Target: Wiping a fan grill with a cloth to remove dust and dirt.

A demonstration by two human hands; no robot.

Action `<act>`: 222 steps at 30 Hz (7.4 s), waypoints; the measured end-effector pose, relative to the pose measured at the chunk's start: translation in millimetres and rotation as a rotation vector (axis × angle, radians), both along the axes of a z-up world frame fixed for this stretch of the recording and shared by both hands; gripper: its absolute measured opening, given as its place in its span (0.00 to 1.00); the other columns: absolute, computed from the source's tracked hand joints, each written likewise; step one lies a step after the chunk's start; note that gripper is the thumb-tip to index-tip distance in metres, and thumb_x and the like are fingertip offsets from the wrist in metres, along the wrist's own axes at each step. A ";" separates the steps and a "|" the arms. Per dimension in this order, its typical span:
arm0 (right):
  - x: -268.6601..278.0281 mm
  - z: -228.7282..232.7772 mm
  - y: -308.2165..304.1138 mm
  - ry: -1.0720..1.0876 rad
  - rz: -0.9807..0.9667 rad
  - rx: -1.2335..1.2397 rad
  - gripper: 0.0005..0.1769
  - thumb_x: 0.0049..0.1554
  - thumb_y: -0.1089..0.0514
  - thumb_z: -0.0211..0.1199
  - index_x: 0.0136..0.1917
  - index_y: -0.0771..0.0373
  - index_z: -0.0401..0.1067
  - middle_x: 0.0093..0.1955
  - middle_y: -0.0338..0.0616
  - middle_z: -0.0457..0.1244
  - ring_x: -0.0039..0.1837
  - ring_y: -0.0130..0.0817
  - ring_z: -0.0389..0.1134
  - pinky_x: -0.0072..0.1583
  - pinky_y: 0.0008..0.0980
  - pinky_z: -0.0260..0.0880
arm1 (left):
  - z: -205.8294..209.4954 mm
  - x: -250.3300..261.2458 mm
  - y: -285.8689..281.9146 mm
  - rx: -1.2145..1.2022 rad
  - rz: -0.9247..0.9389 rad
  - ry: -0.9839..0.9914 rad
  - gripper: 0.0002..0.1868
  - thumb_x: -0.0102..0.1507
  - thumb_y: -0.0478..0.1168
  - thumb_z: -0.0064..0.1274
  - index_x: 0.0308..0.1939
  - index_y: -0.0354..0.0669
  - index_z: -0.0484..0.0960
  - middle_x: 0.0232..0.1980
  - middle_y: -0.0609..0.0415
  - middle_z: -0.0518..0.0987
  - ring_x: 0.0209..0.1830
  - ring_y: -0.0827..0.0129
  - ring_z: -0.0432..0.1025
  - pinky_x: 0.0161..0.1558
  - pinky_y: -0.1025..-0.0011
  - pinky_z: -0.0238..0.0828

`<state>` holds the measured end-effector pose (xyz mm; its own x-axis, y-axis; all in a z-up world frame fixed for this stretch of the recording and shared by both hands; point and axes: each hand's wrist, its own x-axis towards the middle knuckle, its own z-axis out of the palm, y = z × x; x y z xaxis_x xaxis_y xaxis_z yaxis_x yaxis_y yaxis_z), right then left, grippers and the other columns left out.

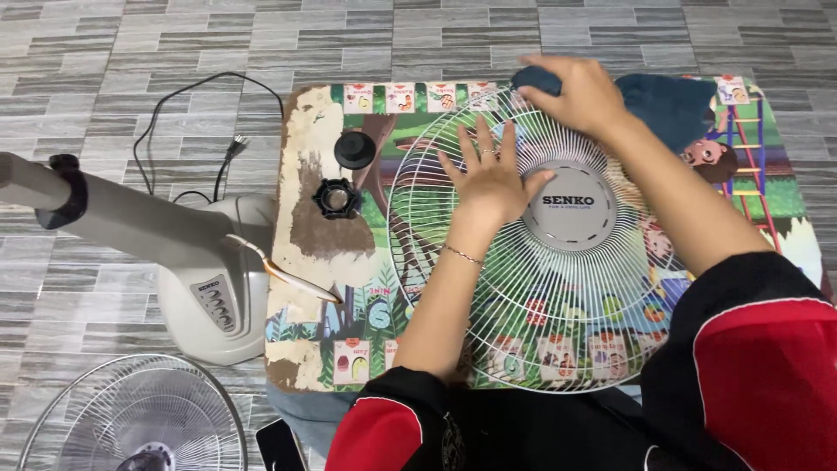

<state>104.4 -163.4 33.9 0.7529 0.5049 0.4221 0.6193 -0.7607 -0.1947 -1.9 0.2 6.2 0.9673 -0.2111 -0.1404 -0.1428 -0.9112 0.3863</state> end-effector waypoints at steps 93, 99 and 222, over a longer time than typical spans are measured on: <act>-73.7 6.0 65.0 -0.141 0.175 -0.173 0.37 0.44 0.66 0.71 0.67 0.46 0.77 0.73 0.50 0.63 0.65 0.46 0.63 0.65 0.50 0.54 | 18.3 -48.8 209.0 -0.928 0.341 -0.003 0.34 0.68 0.52 0.45 0.72 0.34 0.66 0.62 0.43 0.80 0.56 0.68 0.77 0.54 0.73 0.74; -26.1 -13.6 2.6 -0.225 -0.039 0.011 0.33 0.53 0.66 0.74 0.71 0.69 0.73 0.64 0.63 0.66 0.61 0.58 0.65 0.60 0.48 0.56 | 9.2 -40.0 203.6 -0.852 0.321 0.063 0.33 0.68 0.51 0.42 0.72 0.34 0.64 0.67 0.42 0.77 0.64 0.64 0.75 0.61 0.70 0.71; -116.8 57.5 -152.6 0.542 -0.203 -0.170 0.16 0.53 0.63 0.76 0.56 0.63 0.82 0.43 0.47 0.68 0.38 0.36 0.64 0.41 0.34 0.65 | 71.5 -32.5 33.9 -0.813 0.148 -0.323 0.08 0.61 0.37 0.55 0.41 0.38 0.84 0.36 0.55 0.84 0.26 0.75 0.74 0.29 0.76 0.73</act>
